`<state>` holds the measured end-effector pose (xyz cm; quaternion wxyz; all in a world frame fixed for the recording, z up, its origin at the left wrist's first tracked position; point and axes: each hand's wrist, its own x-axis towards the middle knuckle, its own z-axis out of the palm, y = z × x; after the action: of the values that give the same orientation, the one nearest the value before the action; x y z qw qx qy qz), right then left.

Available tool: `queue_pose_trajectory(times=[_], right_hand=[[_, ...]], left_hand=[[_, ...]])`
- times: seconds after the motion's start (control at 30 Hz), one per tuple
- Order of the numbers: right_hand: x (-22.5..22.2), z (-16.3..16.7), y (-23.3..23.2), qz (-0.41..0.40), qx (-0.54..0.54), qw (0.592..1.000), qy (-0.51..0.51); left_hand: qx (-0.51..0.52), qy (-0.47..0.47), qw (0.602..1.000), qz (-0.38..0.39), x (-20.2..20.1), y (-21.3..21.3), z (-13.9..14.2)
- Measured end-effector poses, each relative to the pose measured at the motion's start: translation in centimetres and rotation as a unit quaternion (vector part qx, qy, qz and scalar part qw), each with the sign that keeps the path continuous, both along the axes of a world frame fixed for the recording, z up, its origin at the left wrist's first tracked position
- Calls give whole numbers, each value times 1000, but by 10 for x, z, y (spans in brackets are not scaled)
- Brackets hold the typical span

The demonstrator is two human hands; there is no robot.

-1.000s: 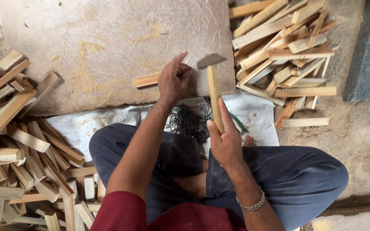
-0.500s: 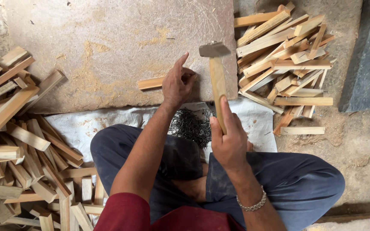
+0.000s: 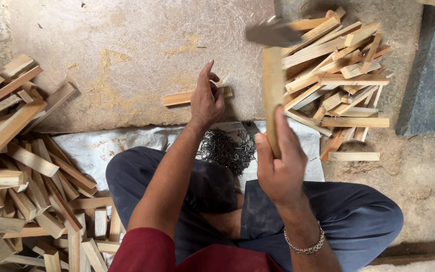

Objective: The person sits on the floor and repeatedly hammers nails into small wooden planks using a hammer. They pick up a plank, place a nail, hammer it in, and then move the finished piece aside. This process is repeated continuously.

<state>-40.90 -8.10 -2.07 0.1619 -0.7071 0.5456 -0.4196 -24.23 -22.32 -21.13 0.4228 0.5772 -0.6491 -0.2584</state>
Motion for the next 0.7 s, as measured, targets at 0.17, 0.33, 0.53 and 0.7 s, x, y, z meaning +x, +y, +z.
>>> queue_pose_trajectory(times=[0.17,0.33,0.53,0.7], right_hand=[[17,-30,-15,-6,-36,998,-41],[4,-45,2,-15,250,965,74],[-4,-60,57,-72,333,940,11],[-19,-80,82,-48,241,964,-98]], left_hand=[[-9,-16,1000,12,-2,-4,-4],[-22,-1,1000,19,-3,-4,-5],[-14,32,999,-10,3,2,13],[80,-80,985,-129,-8,23,58]])
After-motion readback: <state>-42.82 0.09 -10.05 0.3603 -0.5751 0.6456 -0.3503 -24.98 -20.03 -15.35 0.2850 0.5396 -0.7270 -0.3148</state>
